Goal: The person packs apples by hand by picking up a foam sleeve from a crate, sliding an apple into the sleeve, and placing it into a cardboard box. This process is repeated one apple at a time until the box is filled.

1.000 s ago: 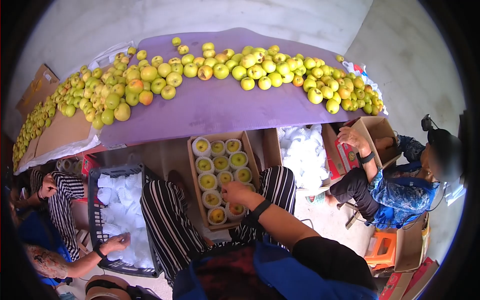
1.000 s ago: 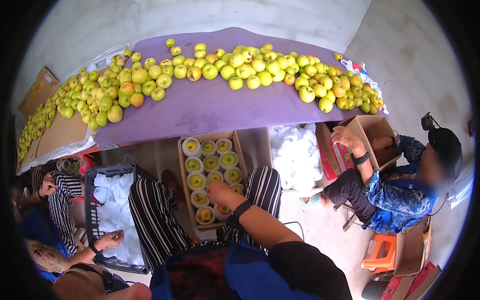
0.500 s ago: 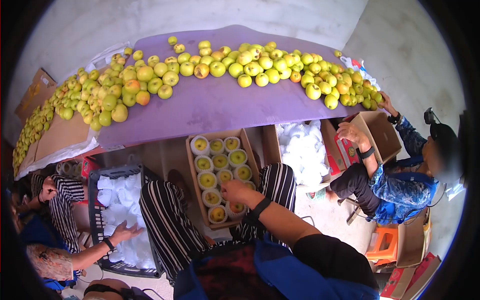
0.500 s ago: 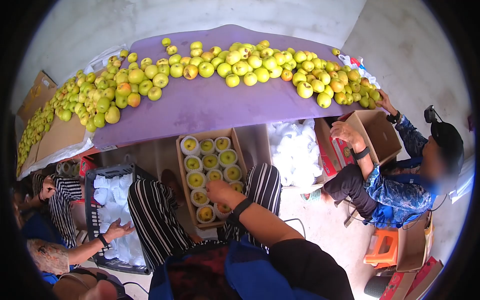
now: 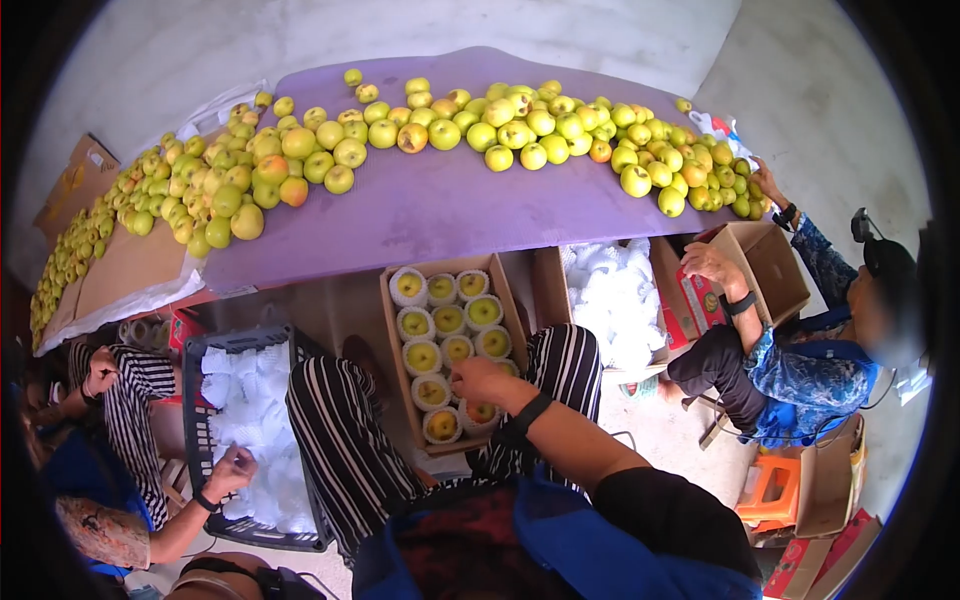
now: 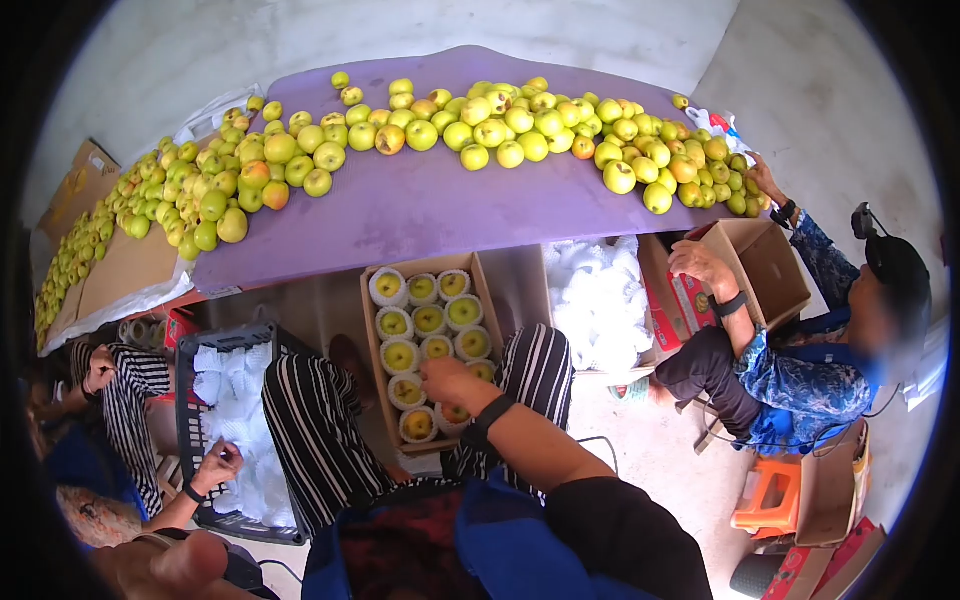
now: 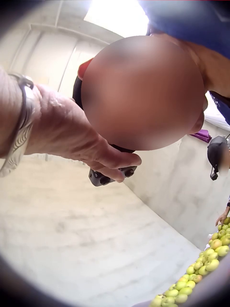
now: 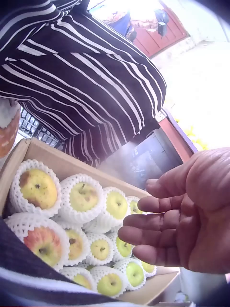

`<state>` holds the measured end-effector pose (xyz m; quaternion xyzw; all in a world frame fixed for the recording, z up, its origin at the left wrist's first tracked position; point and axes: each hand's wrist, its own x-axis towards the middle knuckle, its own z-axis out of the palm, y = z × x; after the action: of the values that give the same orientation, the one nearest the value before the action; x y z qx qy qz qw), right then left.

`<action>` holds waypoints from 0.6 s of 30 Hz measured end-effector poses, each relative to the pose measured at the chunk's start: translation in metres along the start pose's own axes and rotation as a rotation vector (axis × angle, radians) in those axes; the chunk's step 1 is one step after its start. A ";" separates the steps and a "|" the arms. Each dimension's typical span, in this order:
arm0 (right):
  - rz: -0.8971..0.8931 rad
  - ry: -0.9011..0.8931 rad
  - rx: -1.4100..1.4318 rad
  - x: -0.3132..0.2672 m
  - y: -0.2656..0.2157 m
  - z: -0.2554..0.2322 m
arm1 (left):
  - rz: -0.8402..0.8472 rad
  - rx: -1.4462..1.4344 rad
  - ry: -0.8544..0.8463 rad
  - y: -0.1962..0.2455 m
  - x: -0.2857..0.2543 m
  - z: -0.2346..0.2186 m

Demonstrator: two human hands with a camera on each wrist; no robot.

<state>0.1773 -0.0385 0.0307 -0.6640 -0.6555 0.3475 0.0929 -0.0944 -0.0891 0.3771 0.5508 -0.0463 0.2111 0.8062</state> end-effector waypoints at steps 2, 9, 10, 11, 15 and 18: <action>0.034 -0.001 -0.001 -0.003 -0.005 -0.004 | -0.012 -0.023 0.023 -0.002 0.000 -0.001; 0.022 -0.027 -0.013 0.004 0.005 0.005 | 0.214 -0.020 -0.155 -0.029 0.014 -0.015; 0.015 -0.025 -0.024 0.005 0.006 0.005 | 0.212 -0.024 -0.155 -0.029 0.014 -0.016; 0.009 -0.023 -0.034 0.006 0.006 0.006 | 0.200 -0.024 -0.156 -0.028 0.015 -0.016; -0.026 0.010 -0.042 0.007 0.011 0.011 | 0.143 -0.067 -0.108 -0.031 0.028 -0.033; -0.031 0.049 0.015 0.004 0.006 0.006 | 0.097 -0.202 0.114 -0.060 0.031 -0.052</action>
<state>0.1782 -0.0374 0.0212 -0.6615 -0.6605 0.3346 0.1194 -0.0514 -0.0509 0.3141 0.4509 -0.0481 0.2750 0.8478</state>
